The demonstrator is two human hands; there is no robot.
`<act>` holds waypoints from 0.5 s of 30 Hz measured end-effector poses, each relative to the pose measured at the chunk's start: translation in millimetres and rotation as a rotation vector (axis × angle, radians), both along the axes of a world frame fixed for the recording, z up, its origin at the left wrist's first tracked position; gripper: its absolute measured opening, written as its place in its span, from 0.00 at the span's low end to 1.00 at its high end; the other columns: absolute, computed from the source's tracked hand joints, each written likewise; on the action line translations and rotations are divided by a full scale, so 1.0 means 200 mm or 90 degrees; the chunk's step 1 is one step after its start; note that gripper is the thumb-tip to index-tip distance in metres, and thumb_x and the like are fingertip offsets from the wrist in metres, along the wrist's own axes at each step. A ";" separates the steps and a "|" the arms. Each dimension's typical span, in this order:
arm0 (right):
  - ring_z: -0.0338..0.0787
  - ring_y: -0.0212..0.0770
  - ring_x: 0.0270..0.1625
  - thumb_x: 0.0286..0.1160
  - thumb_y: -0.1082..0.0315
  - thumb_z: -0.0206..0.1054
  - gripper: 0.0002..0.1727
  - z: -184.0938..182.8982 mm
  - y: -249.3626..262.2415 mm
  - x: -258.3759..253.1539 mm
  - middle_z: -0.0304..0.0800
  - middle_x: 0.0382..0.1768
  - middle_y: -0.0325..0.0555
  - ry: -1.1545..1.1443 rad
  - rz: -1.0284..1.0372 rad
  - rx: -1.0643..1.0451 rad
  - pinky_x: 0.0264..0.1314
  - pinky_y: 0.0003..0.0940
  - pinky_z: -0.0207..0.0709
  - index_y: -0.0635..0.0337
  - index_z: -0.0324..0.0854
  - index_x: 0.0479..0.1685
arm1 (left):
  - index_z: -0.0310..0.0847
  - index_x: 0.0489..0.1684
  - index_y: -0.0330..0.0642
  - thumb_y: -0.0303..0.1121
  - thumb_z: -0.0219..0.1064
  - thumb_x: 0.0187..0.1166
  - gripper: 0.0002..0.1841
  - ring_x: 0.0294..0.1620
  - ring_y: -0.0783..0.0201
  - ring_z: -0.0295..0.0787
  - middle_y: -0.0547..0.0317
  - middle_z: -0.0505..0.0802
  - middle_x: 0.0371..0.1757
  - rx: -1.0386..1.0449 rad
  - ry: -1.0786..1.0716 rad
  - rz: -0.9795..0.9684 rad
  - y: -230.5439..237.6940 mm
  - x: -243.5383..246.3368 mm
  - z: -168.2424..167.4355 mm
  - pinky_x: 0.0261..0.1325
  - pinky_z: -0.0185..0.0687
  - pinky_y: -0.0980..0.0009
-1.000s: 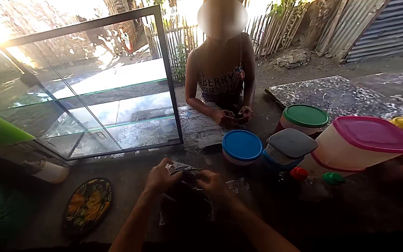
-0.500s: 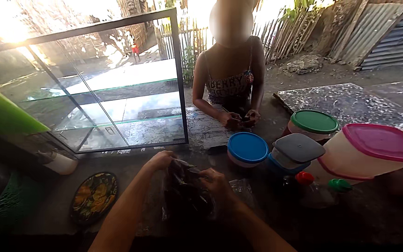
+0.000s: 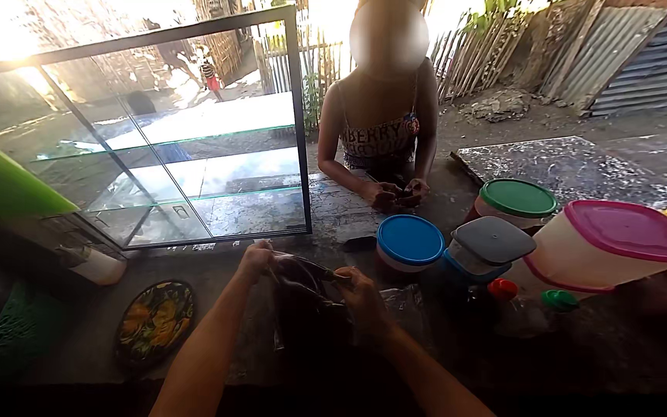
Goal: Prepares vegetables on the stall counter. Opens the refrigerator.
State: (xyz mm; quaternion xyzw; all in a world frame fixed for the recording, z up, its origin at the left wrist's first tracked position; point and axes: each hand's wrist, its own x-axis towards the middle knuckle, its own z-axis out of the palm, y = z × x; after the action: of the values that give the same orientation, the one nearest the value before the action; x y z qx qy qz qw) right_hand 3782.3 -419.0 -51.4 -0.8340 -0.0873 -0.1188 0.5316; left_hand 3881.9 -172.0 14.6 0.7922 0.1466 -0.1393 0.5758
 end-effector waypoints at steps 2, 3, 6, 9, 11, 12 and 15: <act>0.92 0.42 0.52 0.75 0.70 0.74 0.14 0.00 -0.01 0.02 0.91 0.53 0.51 0.105 -0.027 0.058 0.60 0.43 0.85 0.63 0.88 0.57 | 0.75 0.51 0.35 0.17 0.59 0.75 0.11 0.35 0.56 0.82 0.46 0.85 0.39 -0.085 0.059 0.083 0.00 0.00 -0.01 0.39 0.83 0.56; 0.92 0.43 0.49 0.74 0.70 0.76 0.15 -0.01 -0.02 0.03 0.93 0.51 0.52 0.155 -0.045 0.092 0.58 0.45 0.85 0.63 0.87 0.58 | 0.75 0.53 0.37 0.17 0.58 0.75 0.12 0.32 0.59 0.82 0.49 0.85 0.37 -0.143 0.077 0.124 0.00 0.00 -0.04 0.38 0.82 0.59; 0.93 0.43 0.43 0.74 0.75 0.74 0.20 -0.04 -0.04 0.05 0.93 0.48 0.54 0.217 -0.084 0.191 0.52 0.43 0.87 0.64 0.81 0.65 | 0.75 0.59 0.39 0.25 0.51 0.84 0.12 0.29 0.65 0.81 0.56 0.84 0.33 -0.323 0.112 0.221 -0.04 -0.02 -0.13 0.35 0.80 0.66; 0.92 0.45 0.45 0.74 0.78 0.71 0.29 -0.06 -0.05 0.04 0.88 0.60 0.56 0.212 -0.113 0.237 0.52 0.45 0.87 0.63 0.71 0.77 | 0.76 0.62 0.37 0.30 0.48 0.86 0.15 0.31 0.62 0.82 0.52 0.86 0.35 -0.388 0.121 0.253 -0.05 -0.04 -0.19 0.36 0.80 0.64; 0.87 0.43 0.39 0.72 0.77 0.70 0.34 -0.07 -0.07 0.02 0.85 0.64 0.53 0.200 -0.132 0.206 0.45 0.44 0.83 0.59 0.68 0.82 | 0.75 0.57 0.36 0.30 0.50 0.81 0.14 0.28 0.62 0.82 0.52 0.85 0.32 -0.361 0.103 0.193 -0.03 -0.04 -0.18 0.33 0.80 0.63; 0.87 0.43 0.38 0.72 0.76 0.71 0.37 -0.07 -0.07 0.01 0.85 0.65 0.53 0.196 -0.141 0.196 0.44 0.44 0.83 0.58 0.65 0.84 | 0.75 0.52 0.37 0.33 0.51 0.81 0.12 0.27 0.62 0.83 0.54 0.86 0.30 -0.336 0.100 0.141 -0.02 -0.05 -0.14 0.32 0.81 0.64; 0.89 0.45 0.46 0.72 0.76 0.72 0.38 -0.05 -0.08 -0.04 0.84 0.68 0.54 0.166 -0.171 0.149 0.49 0.45 0.84 0.59 0.65 0.85 | 0.75 0.62 0.38 0.36 0.55 0.88 0.14 0.41 0.59 0.84 0.48 0.87 0.45 -0.090 0.063 -0.047 0.04 -0.11 -0.06 0.45 0.83 0.61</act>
State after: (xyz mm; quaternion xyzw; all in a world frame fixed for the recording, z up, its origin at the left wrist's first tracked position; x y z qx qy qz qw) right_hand 3775.1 -434.7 -61.4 -0.7792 0.1085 -0.0894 0.6108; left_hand 3860.9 -163.9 2.6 0.7463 0.1355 -0.2096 0.6170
